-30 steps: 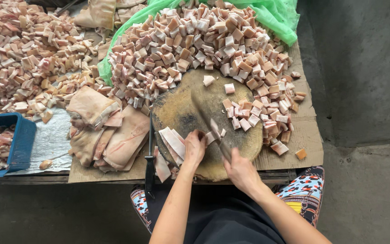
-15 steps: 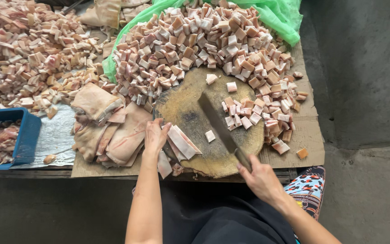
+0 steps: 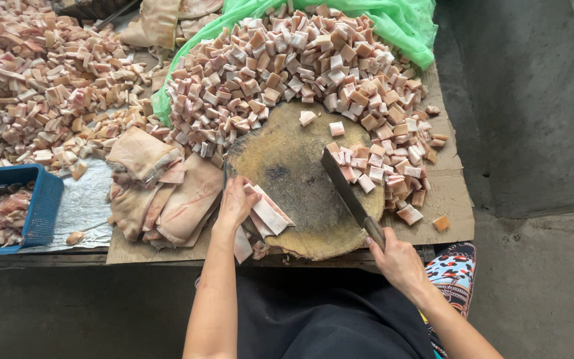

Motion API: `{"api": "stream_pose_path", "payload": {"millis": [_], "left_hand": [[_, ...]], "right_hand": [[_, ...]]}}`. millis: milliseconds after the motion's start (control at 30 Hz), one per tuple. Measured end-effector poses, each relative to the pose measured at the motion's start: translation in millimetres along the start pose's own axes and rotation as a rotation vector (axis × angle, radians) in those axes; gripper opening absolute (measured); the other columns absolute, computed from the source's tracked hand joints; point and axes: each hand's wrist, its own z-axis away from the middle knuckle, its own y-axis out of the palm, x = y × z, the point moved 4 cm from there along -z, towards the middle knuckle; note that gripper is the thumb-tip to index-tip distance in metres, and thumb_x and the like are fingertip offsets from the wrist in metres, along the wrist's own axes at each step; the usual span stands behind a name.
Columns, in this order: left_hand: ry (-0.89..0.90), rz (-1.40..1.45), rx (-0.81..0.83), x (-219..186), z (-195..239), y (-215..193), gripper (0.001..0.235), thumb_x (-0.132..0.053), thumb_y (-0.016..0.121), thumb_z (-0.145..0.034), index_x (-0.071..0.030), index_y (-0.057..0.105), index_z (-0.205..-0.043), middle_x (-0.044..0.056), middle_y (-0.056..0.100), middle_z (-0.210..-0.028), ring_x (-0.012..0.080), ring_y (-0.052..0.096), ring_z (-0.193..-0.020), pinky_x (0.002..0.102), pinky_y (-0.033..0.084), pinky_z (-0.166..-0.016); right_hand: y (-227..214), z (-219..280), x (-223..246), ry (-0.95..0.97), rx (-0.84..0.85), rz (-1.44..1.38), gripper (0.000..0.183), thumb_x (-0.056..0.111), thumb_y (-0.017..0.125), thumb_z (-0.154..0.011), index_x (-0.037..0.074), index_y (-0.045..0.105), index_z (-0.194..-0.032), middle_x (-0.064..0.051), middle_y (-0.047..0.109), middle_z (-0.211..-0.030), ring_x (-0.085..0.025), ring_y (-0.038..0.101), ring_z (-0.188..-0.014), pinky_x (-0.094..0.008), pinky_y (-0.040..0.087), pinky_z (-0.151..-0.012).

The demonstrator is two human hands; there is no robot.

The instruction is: The person uses a cleaver to cut strips of pork belly into small cubes on a round wooden cutting board. The diced pieces are pushed aside to form a growing pile on the board and surrounding surface.

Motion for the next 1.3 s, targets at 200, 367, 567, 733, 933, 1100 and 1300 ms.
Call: {"api": "stream_pose_path", "payload": {"millis": [200,367,567,733,933,1100,1300], "left_hand": [[-0.085,0.128,0.342,-86.3,31.2,-20.9,0.030,-0.028,0.066,-0.098,-0.005,0.063,-0.118,0.016,0.075,-0.097,0.0288,0.076,-0.084,0.042,0.058,-0.078],[-0.165,0.588,0.320,-129.3,32.2,-20.7,0.026,-0.024,0.059,-0.101,-0.003,0.063,-0.116,0.014,0.077,-0.098,0.0178,0.077,-0.077,0.029,0.065,-0.068],[-0.142,0.221,0.037,-94.0,36.7,54.6,0.024,-0.014,0.064,-0.097,0.000,0.065,-0.116,0.024,0.073,-0.093,0.0368,0.073,-0.084,0.044,0.058,-0.075],[-0.063,0.195,-0.067,-60.9,59.1,82.3,0.019,-0.009,0.071,-0.088,0.003,0.067,-0.103,0.028,0.070,-0.088,0.0411,0.071,-0.083,0.047,0.054,-0.077],[-0.049,0.262,-0.147,-60.6,49.3,75.0,0.016,-0.005,0.069,-0.087,0.003,0.068,-0.101,0.025,0.071,-0.090,0.0388,0.072,-0.083,0.045,0.055,-0.075],[-0.017,0.223,-0.136,-62.7,51.2,67.6,0.015,-0.008,0.070,-0.089,0.003,0.067,-0.098,0.025,0.071,-0.090,0.0389,0.072,-0.087,0.044,0.056,-0.075],[0.021,0.283,-0.111,-66.5,43.1,68.4,0.015,-0.007,0.068,-0.088,0.003,0.070,-0.099,0.023,0.072,-0.090,0.0376,0.072,-0.086,0.044,0.056,-0.077]], "right_hand": [[21.9,6.7,-7.7,0.079,-0.047,-0.157,0.042,0.038,0.059,-0.097,0.001,0.048,-0.113,-0.035,0.068,-0.076,-0.056,0.067,-0.078,-0.060,0.053,-0.067],[21.5,4.5,-11.5,0.110,0.025,-0.148,0.040,0.039,0.058,-0.098,0.003,0.048,-0.112,-0.034,0.069,-0.076,-0.054,0.069,-0.079,-0.059,0.053,-0.068],[-0.2,5.9,7.9,0.021,0.003,-0.176,0.038,0.037,0.061,-0.096,0.002,0.055,-0.111,-0.029,0.070,-0.073,-0.050,0.070,-0.075,-0.056,0.054,-0.066],[-35.5,4.8,37.6,0.008,0.028,-0.187,0.037,0.038,0.060,-0.095,0.006,0.060,-0.112,-0.023,0.070,-0.067,-0.040,0.074,-0.062,-0.049,0.055,-0.060],[-27.7,-21.9,69.7,-0.191,-0.118,-0.259,0.040,0.037,0.060,-0.097,0.003,0.054,-0.117,-0.021,0.071,-0.071,-0.040,0.074,-0.063,-0.048,0.056,-0.058],[7.8,-43.4,56.6,-0.151,0.063,-0.015,0.044,0.037,0.064,-0.098,0.000,0.054,-0.117,-0.030,0.069,-0.077,-0.050,0.068,-0.076,-0.055,0.052,-0.067],[-27.8,-34.2,50.3,0.002,0.038,-0.141,0.044,0.042,0.061,-0.096,0.003,0.062,-0.116,-0.025,0.071,-0.070,-0.040,0.073,-0.067,-0.049,0.055,-0.061]]}}
